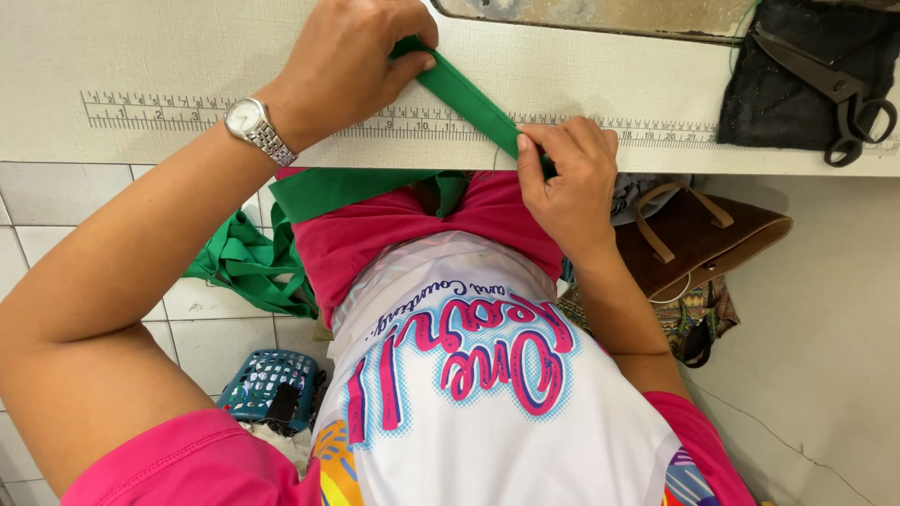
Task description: The person is folding green fabric strips and sewing them using an industrial sewing machine on a factory floor.
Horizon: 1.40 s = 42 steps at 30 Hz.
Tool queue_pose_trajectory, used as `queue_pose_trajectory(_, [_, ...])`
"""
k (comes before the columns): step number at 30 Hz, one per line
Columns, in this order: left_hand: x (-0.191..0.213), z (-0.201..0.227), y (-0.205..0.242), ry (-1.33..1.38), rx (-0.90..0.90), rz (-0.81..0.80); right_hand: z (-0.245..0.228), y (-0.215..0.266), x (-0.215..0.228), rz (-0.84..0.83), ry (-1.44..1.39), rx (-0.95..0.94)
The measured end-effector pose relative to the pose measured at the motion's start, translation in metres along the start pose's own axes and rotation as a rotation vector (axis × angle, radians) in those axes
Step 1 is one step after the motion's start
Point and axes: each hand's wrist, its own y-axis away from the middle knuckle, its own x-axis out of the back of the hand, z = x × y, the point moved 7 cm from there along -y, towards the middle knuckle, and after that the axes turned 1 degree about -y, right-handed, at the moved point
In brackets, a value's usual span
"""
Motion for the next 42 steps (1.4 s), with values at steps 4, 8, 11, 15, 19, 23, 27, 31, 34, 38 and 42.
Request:
queue_pose_trajectory(4, [-0.002, -0.004, -0.001, 0.040, 0.009, 0.006, 0.003, -0.004, -0.001, -0.012, 0.007, -0.027])
queue_pose_trajectory(8, [-0.005, -0.006, -0.004, 0.086, 0.029, -0.008, 0.005, -0.008, 0.000, -0.019, -0.008, -0.035])
queue_pose_trajectory(11, [-0.008, -0.005, -0.007, 0.047, 0.039, -0.012, 0.007, -0.011, 0.000, -0.056, -0.019, -0.082])
queue_pose_trajectory(15, [-0.005, 0.009, -0.014, -0.320, 0.038, 0.017, 0.011, -0.015, -0.006, -0.167, -0.036, -0.122])
queue_pose_trajectory(19, [-0.011, 0.031, -0.013, -0.737, 0.071, 0.090, 0.008, -0.021, -0.008, -0.265, -0.090, -0.104])
queue_pose_trajectory(23, [-0.011, 0.056, -0.004, -0.782, 0.036, 0.148, 0.003, -0.023, -0.009, -0.366, -0.137, -0.062])
queue_pose_trajectory(27, [-0.022, 0.056, -0.003, -0.766, 0.043, 0.028, 0.001, -0.027, -0.010, -0.410, -0.223, 0.100])
queue_pose_trajectory(31, [-0.022, 0.032, -0.023, -0.396, -0.042, 0.065, -0.003, -0.044, 0.005, -0.365, -0.263, 0.476])
queue_pose_trajectory(34, [-0.027, 0.018, -0.044, -0.316, -0.126, 0.064, 0.005, -0.045, 0.003, -0.289, -0.093, 0.619])
queue_pose_trajectory(38, [-0.031, 0.011, -0.058, -0.300, -0.167, 0.017, 0.002, -0.050, 0.001, -0.219, -0.111, 0.654])
queue_pose_trajectory(42, [-0.032, 0.007, -0.066, -0.259, -0.198, -0.053, 0.001, -0.054, 0.002, -0.131, -0.118, 0.640])
